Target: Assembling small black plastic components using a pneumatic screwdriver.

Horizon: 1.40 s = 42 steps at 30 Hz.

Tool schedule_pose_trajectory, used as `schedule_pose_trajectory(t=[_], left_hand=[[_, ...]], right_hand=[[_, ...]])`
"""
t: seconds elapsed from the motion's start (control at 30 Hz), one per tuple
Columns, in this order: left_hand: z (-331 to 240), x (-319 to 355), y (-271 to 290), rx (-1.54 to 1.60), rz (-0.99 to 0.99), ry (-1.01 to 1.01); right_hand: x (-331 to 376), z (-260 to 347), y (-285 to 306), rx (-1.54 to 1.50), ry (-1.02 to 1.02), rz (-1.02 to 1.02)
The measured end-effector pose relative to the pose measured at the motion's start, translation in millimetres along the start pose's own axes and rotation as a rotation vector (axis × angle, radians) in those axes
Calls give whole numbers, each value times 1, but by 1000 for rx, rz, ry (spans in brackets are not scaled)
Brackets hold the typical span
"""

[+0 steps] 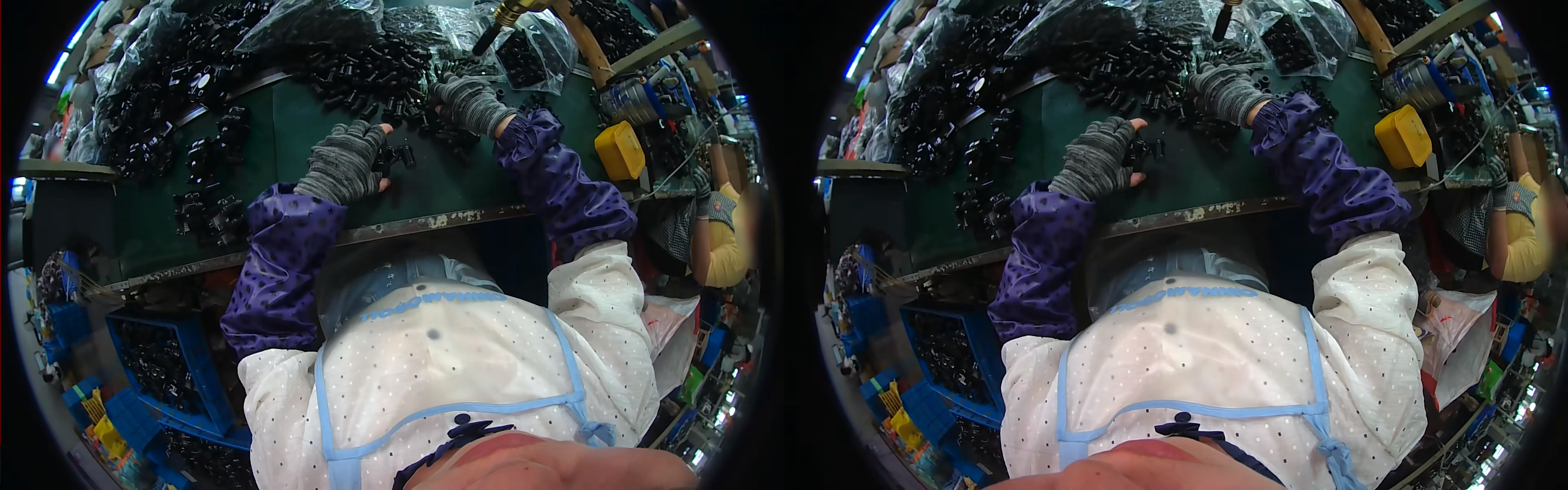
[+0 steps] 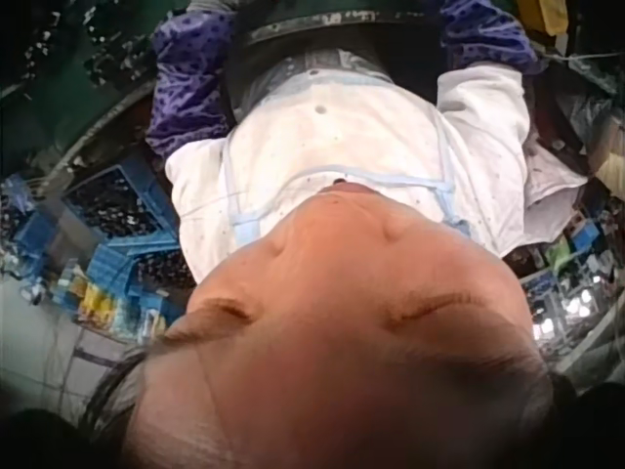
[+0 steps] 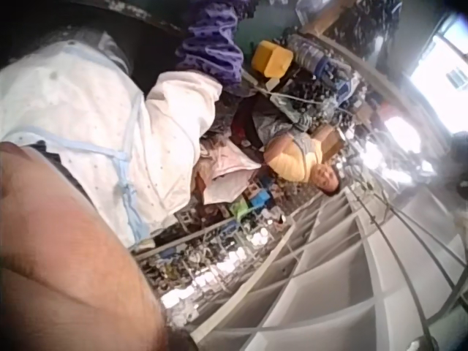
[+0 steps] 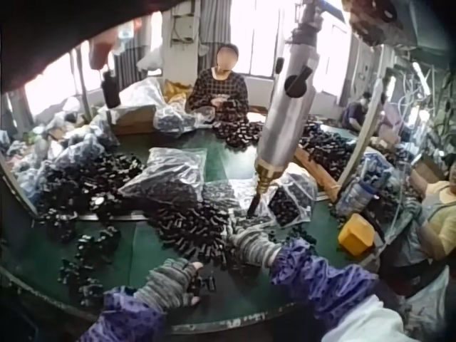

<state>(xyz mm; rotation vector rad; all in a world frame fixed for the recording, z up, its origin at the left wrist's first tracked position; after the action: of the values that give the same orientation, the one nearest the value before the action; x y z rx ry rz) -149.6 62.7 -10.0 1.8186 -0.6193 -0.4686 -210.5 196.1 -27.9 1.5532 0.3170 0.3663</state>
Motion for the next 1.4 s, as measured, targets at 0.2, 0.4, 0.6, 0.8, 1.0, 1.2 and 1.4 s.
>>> schedule_pose_trajectory(t=[0.2,0.4,0.6,0.8,1.0,1.2,1.4], left_hand=[[7,36,8,72,-409,137],[-5,37,12,75,-475,122],[-21,40,27,51,-600,60],[-11,60,45,129,-664,70],[50,193,153,83,-339,307],[35,130,115,73,-515,218],[-21,30,41,144,-703,42]], right_hand=[[24,31,33,-558,-5,-177],[45,99,74,-655,440,-310],[42,115,67,-30,315,-76],[39,36,206,-278,431,-971],[-4,-161,243,-1017,-231,-965],[3,16,214,-1951,662,-440],[-6,43,164,-2231,633,-205]])
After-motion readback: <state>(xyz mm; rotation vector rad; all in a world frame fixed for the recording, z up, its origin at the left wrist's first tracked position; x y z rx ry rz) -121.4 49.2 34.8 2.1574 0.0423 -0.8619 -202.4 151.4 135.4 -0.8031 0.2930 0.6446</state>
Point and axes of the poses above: each hand's wrist, its own x-axis away from the middle knuckle, its own y-axis out of the back of the hand, z = x × y, the point moved 10 cm from there along -x, towards the middle knuckle, and after that the axes turned 4 degrees about -z, right-handed, at the moved point
